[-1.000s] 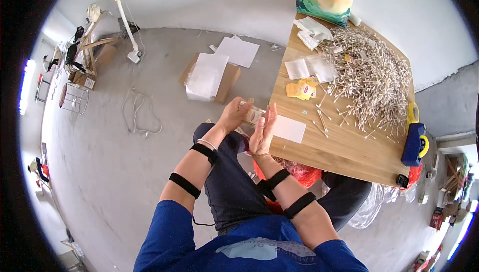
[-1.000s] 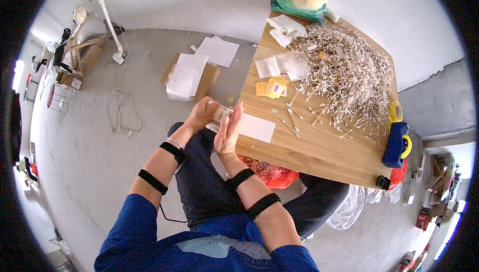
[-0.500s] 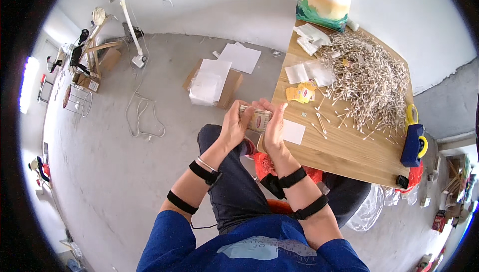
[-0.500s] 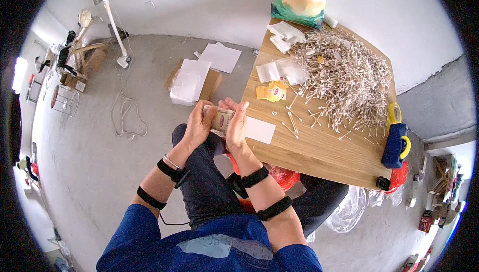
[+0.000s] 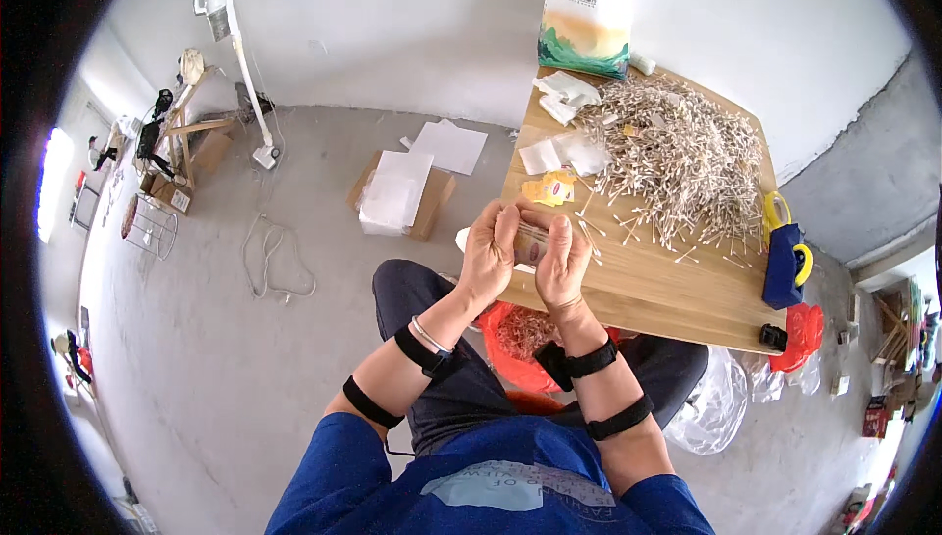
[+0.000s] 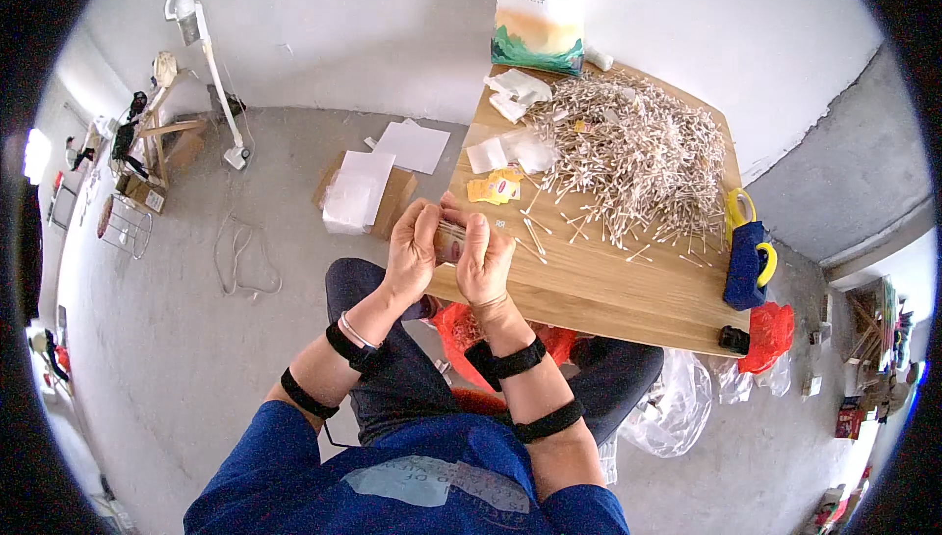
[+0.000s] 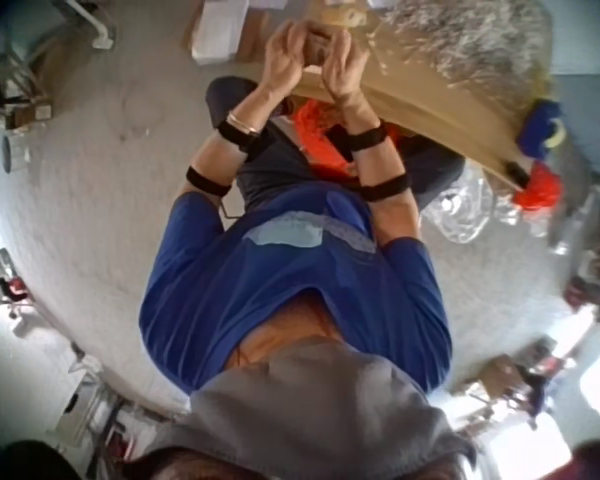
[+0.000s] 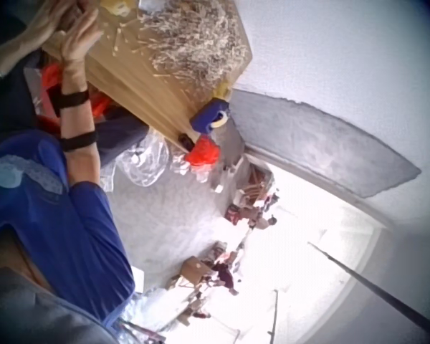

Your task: The person sits on the floor and assembles cotton swabs by hand. They pick up individual sticks and cotton tips, attach them together, and place the finished swabs into a small plastic bag. The workspace includes a table with a large pile of loose cotton tips and sticks.

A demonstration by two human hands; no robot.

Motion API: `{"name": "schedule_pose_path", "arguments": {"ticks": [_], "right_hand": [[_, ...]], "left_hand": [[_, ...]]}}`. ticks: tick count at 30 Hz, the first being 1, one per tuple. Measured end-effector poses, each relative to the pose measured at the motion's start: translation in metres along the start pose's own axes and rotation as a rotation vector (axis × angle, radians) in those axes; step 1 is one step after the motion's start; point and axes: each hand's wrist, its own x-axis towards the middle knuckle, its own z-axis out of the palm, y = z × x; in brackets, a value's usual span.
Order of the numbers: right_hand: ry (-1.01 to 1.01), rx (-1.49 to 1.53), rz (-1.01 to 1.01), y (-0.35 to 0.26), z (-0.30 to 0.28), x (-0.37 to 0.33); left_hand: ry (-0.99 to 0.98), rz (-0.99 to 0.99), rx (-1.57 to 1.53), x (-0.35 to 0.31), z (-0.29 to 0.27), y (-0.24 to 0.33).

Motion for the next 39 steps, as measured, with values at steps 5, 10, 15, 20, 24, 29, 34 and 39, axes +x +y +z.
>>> {"name": "schedule_pose_path", "arguments": {"ticks": [5, 10, 15, 20, 24, 29, 34, 39], "right_hand": [[0.167, -0.197, -0.157, -0.017, -0.011, 0.007], [0.227, -0.274, -0.139, -0.028, -0.011, 0.01], [0.147, -0.403, -0.2, -0.045, -0.025, 0.022], [-0.054, -0.507, -0.163, -0.067, -0.053, 0.042], [-0.342, -0.534, -0.292, -0.089, -0.068, 0.054], [-0.64, -0.617, -0.407, -0.101, -0.068, 0.05], [-0.705, -0.425, -0.123, -0.094, -0.081, 0.047], [-0.796, -0.107, 0.162, -0.108, -0.092, 0.045]], "left_hand": [[0.072, 0.106, 0.123, -0.007, 0.025, 0.019], [0.175, 0.152, 0.132, -0.009, 0.036, 0.012], [0.188, 0.245, 0.222, -0.012, 0.043, 0.025], [-0.376, -0.101, 0.043, 0.001, 0.012, 0.042], [-0.84, -0.286, 0.132, 0.01, 0.01, 0.074], [-0.948, -0.468, -0.089, 0.003, 0.024, 0.072], [-0.912, -0.496, -0.108, -0.009, 0.028, 0.065], [-0.857, -0.55, -0.235, -0.011, 0.027, 0.066]]}}
